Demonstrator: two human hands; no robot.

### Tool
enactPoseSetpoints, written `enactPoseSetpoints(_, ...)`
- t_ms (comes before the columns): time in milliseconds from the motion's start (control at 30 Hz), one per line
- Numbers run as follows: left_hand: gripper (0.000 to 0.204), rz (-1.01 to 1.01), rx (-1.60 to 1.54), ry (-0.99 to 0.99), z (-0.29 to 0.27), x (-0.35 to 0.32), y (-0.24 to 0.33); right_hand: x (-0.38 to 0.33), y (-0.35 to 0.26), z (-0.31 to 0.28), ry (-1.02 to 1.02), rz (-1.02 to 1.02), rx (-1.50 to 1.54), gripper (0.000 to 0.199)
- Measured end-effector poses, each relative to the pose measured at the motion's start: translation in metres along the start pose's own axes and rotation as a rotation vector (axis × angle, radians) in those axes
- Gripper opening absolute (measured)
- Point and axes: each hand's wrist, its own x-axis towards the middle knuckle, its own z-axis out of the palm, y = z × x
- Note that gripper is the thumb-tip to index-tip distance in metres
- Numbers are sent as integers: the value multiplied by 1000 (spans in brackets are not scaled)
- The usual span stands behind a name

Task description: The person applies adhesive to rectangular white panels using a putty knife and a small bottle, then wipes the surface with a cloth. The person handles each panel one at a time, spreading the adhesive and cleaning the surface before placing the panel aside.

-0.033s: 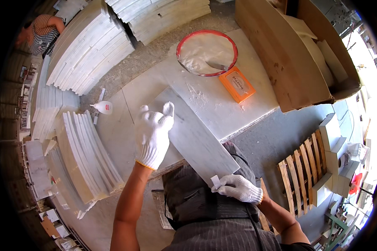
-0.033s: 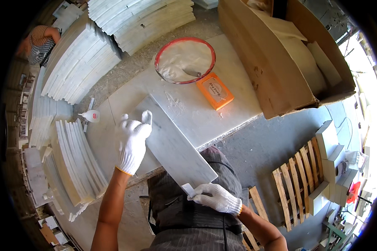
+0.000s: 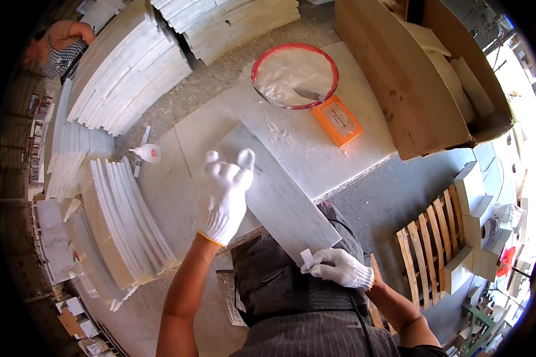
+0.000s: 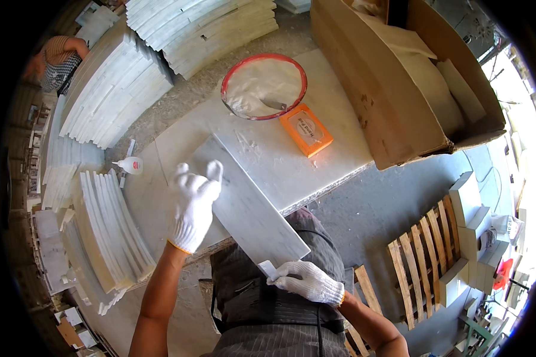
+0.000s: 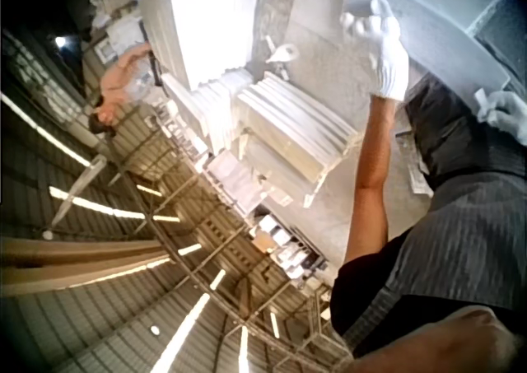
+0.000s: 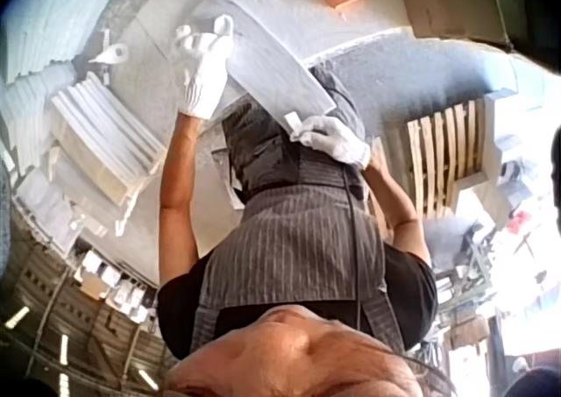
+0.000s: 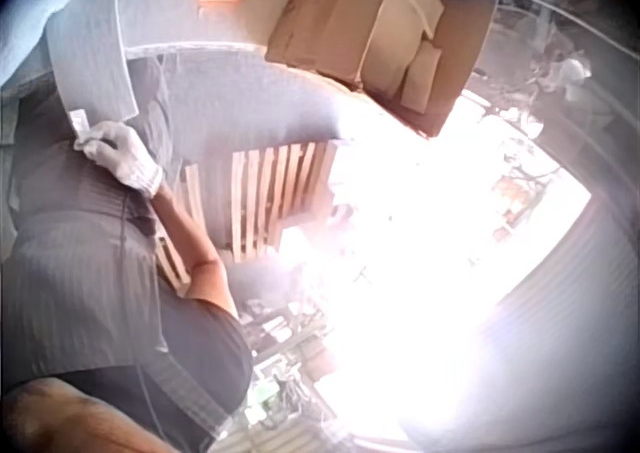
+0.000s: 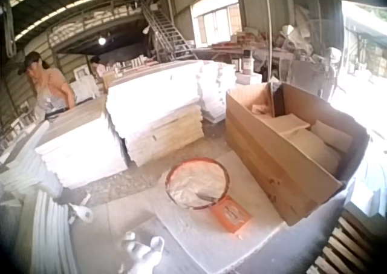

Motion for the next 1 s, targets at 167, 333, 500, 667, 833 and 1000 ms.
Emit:
enactPoseSetpoints(167,8,55,-50,166,8,6,8,1,-5,1,-14,84,23,21)
enactPoseSetpoints(333,9,76,-98,139,8,-9,24,1,0,2,11,35,-2,21)
enactPoseSetpoints(500,11,21,-123,145,-1,-2,2,-1,2,0,5,-10,-32,22)
enactPoseSetpoints(667,16,-92,-256,307,3,6,-28,0,-3,-1,-9,68,-27,22)
enactPoseSetpoints(833,16,194,-229,109,18,-6,42,0,2,2,11,56,30,23)
enactPoseSetpoints(1000,16,-68,-463,134,9,-12,4,0,2,1,2,44,8,23)
